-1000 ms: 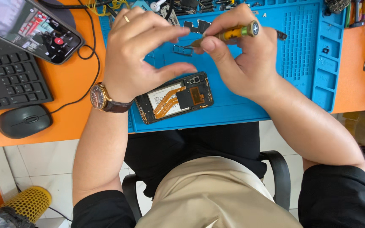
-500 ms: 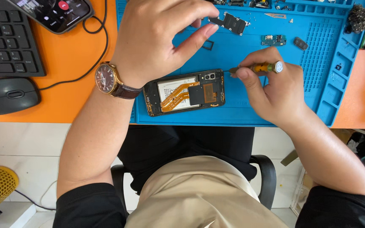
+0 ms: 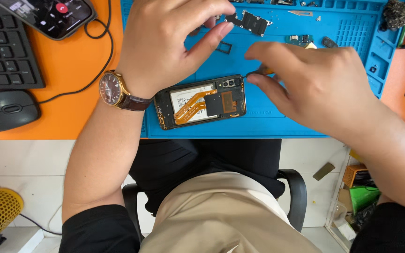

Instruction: The person uses a screwdriver to remove screws from a disassembled smartphone lying on a blue work mat. They carefully unscrew fasteners from the device's frame and place them on the mat, occasionally adjusting the phone's position to access different areas.

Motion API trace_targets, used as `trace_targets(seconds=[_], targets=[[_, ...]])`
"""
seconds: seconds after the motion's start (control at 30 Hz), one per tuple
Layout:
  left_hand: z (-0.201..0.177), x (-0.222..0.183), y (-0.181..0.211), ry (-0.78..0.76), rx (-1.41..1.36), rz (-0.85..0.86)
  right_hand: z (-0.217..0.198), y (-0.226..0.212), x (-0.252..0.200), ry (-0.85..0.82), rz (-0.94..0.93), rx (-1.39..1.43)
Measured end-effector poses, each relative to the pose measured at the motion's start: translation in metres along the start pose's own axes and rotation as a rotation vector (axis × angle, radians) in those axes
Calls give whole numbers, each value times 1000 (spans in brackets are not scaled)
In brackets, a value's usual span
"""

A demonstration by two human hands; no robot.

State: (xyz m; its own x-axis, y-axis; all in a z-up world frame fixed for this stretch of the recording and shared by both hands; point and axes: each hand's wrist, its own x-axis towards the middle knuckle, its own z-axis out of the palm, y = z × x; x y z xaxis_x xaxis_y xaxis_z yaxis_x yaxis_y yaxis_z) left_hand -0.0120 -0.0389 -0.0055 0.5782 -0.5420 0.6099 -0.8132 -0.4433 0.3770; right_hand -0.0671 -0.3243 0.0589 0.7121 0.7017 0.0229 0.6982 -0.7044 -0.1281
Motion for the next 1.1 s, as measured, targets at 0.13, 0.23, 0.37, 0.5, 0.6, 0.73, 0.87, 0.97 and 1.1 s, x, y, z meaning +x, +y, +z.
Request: trace_targets(seconds=[0.13,0.23,0.37,0.5,0.6,0.73,0.87,0.97,1.1], targets=[[-2,0,-3,-7,27,38,-14,-1,5,-198,-39,-204],[-5,1,-1,-33,-7,7,-15,-2,5,-198,-15,-588],[-9,3,1,-22,5,21,-17,-8,14,-217,-13,-484],[-10,7,3,-74,6,52,-13,-13,17,-146,45,-273],[-13,-13,4,-130,-36,-29,2,-20,32,-144,156,-41],[5,-52,-13,-227,-83,-264,44,-23,37,245,81,64],[-2,-43,-13,-221,-65,-200,49,-30,43,232,83,50],[-1,-39,-10,-175,-59,-198,42,-28,42,258,87,31],[-3,-40,-7,-201,15,-237,33,-21,43,142,48,71]])
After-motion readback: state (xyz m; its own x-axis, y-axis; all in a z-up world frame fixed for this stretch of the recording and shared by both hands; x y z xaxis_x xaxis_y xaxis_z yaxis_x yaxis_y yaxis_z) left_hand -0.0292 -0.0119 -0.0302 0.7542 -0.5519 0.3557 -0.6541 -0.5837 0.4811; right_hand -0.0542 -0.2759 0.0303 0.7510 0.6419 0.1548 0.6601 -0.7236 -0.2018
